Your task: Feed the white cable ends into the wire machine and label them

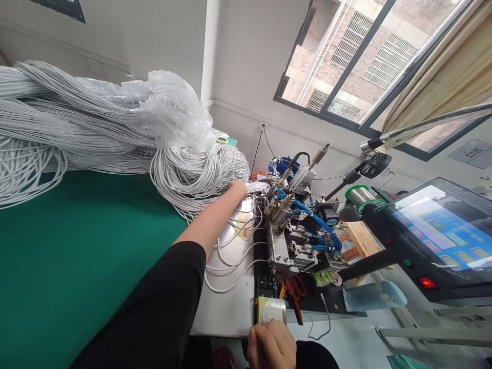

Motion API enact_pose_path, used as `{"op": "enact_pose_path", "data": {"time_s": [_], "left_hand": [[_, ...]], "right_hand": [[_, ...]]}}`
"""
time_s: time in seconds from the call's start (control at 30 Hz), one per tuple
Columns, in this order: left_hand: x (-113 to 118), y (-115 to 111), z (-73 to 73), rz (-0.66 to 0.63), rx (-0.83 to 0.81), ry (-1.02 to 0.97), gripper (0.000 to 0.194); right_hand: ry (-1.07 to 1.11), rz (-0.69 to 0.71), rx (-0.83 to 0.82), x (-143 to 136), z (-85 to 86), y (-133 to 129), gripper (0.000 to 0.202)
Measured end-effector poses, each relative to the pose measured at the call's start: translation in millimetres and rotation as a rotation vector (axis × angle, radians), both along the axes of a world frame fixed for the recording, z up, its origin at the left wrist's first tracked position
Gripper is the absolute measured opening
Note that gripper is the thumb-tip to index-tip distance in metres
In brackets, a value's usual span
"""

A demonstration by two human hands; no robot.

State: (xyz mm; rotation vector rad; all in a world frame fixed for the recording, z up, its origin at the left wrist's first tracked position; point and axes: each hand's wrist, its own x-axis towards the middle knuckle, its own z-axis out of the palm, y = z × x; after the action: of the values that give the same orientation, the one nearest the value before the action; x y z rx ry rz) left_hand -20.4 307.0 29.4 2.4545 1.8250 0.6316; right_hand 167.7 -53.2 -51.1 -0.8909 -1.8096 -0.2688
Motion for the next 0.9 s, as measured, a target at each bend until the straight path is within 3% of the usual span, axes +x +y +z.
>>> {"op": "enact_pose_path", "data": {"time_s": [0.13,0.23,0.4,0.47,0.6,0.8,0.9], "left_hand": [[-9.9,-4.0,3.0,0.076,-0.329,0.086,0.036],[-25.9,-20.4,2.5,0.047,-0.44,0.105,0.048],[-40.2,-65.8,-4.2,-0.046,-0.474,0.097,0.113],[-37.7,-80.8,-7.5,-0.065,-0.471,0.088,0.129],[-30.1,-91.1,-5.6,-0.046,-0.501,0.068,0.136],[-35.5,-83.6,9.1,-0.1,-0.644,0.097,0.145],[-40.9,-82.1,8.3,-0.138,-0.639,0.084,0.142]], "right_hand": [[0.035,-0.017,0.005,-4.1,2.2,-0.9,0.018],[-0.02,0.043,-0.062,-0.4,11.1,-4.5,0.017],[-0.053,0.103,-0.116,3.0,13.6,-5.2,0.016],[-0.013,0.1,-0.09,2.2,10.1,-4.1,0.016],[-0.042,0.114,-0.104,2.1,11.0,-4.4,0.015],[-0.113,0.116,-0.164,4.2,20.7,-6.8,0.014],[-0.108,0.117,-0.165,4.6,19.1,-7.0,0.014]]}}
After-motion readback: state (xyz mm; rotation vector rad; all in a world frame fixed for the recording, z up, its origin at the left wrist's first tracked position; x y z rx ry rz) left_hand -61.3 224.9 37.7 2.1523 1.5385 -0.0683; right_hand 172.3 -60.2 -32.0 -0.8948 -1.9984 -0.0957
